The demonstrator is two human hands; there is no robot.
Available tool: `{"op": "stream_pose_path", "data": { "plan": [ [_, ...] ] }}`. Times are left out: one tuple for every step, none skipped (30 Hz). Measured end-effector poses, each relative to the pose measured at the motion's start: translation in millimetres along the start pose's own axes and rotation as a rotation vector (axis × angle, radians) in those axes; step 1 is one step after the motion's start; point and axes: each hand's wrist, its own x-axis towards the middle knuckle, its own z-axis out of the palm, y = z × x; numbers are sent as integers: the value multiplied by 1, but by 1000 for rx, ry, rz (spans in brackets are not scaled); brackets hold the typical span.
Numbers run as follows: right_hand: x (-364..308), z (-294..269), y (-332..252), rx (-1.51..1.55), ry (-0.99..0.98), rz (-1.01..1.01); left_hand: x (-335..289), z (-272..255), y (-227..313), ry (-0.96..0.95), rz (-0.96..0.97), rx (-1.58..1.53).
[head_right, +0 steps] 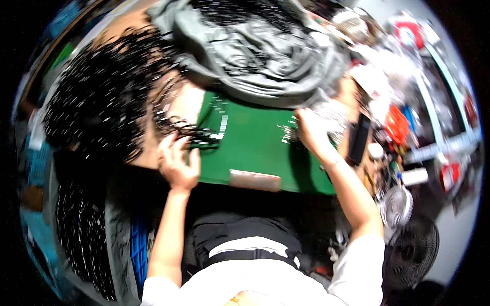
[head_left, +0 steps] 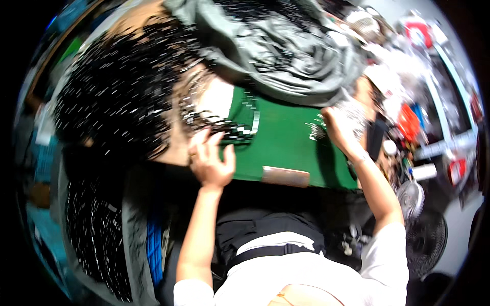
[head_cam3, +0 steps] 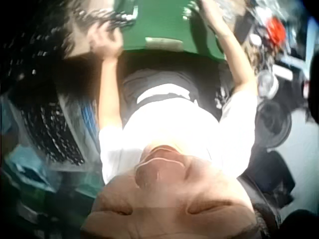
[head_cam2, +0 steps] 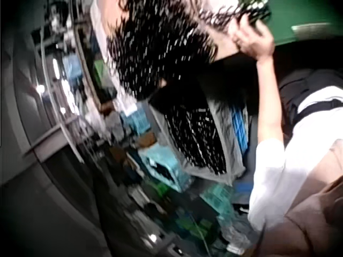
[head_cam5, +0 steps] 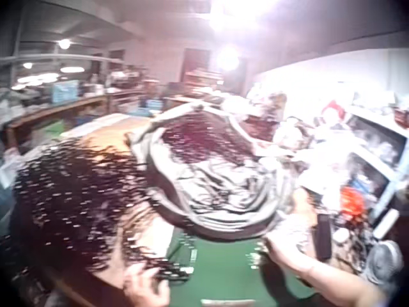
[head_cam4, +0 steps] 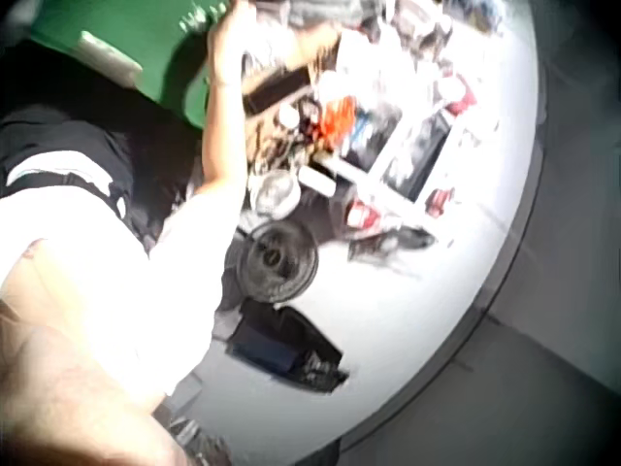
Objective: The person uses pliers to remove small metal pieces from the temples of black eyeglass frames. After processing several frames, the person places them into a large bin and then moves a green basket and a plastic bag on the floor.
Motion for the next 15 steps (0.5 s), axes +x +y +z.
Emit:
{"op": "stream_pose_path", "data": {
  "plan": [
    [3, -6, 4, 49, 79, -17, 2, 0, 4, -10, -10, -29],
    [0, -9, 19, 49, 64, 19, -1, 6, 10, -25, -40, -60],
    [-5, -8, 26, 54, 51, 55, 0, 8, 12, -15, 2, -42],
    [-13, -9, 28, -10, -29, 90, 0, 11, 15, -32, 3, -52],
    [-21, -7, 27, -62, -108, 122, -1, 14, 18, -45, 4, -51],
    [-32, -1, 17, -67, -81, 104, -3, 13, 18, -45, -2, -66],
    [-43, 4, 3, -74, -55, 84, -3, 12, 18, -42, 2, -59],
    [-47, -1, -18, -101, -87, 159, -4, 12, 18, -51, -24, -90],
    [-55, 4, -21, -70, -40, 122, -5, 11, 18, -58, -53, -118],
    [-61, 1, -26, -25, -50, 124, -6, 11, 18, -51, -25, -102],
    [-62, -4, -34, 29, -56, 120, -6, 9, 17, -54, -23, -102],
    [-59, -17, -44, 29, 1, 107, -7, 8, 14, -54, -25, -95],
    [-58, -25, -45, -12, 90, 81, -7, 6, 12, -54, -29, -87],
    [-58, -38, -44, -2, 93, 129, -6, 4, 13, -55, -21, -83],
    [-58, -49, -42, 10, 97, 175, -5, 1, 14, -55, -19, -70]
  ]
}}
